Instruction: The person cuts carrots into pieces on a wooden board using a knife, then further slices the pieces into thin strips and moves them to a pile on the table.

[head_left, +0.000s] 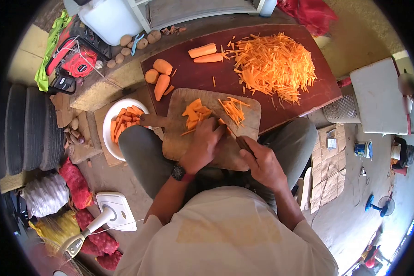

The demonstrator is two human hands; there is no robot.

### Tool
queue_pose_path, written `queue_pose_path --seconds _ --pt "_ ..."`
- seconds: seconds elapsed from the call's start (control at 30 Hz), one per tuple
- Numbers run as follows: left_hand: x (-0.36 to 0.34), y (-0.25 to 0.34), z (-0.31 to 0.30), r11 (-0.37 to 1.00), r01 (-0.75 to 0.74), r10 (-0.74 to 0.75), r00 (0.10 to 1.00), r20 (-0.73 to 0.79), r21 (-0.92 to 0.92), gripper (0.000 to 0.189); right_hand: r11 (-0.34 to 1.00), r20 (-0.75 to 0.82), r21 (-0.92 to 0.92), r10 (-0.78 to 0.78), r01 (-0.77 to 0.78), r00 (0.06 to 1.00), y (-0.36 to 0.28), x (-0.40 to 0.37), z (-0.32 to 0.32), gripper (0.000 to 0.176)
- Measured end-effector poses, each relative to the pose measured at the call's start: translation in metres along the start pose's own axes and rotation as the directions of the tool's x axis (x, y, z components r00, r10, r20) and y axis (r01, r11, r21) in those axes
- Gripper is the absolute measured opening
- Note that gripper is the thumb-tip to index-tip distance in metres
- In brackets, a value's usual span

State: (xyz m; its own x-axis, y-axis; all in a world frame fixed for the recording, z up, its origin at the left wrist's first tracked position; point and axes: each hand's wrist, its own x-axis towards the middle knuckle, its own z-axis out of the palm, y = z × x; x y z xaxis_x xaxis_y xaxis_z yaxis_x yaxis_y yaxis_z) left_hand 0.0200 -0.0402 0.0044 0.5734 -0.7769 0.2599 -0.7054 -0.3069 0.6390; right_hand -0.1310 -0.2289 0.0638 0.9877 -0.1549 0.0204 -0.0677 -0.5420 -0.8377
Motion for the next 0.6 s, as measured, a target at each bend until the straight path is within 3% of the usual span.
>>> queue_pose_path --seconds 0.23,0.37,0.47,0.6 --pt "0.001 0.011 -0.008 0.998 -0.052 0.053 0.998 -0.032 0.029 0.042 0.99 0.086 -0.113 0.1 -0.09 0.991 -0.023 -0.019 -0.009 0.049" --pt "0.005 0.009 -0.005 0.997 -0.038 0.039 0.999 0.004 -0.074 0.044 0.982 0.104 -0.144 0.139 -0.123 0.985 -0.029 -0.025 -0.012 0.053" --pt "0.003 0.009 0.002 0.998 -0.035 0.035 0.999 -0.011 -0.055 0.044 0.989 0.065 -0.146 0.045 -0.035 0.997 -0.021 -0.029 -0.011 0.056" --pt "0.003 0.013 -0.002 0.996 -0.001 0.0 1.0 -0.013 -0.085 0.05 0.989 0.085 -0.144 0.042 -0.029 0.996 -0.021 -0.03 -0.011 0.057"
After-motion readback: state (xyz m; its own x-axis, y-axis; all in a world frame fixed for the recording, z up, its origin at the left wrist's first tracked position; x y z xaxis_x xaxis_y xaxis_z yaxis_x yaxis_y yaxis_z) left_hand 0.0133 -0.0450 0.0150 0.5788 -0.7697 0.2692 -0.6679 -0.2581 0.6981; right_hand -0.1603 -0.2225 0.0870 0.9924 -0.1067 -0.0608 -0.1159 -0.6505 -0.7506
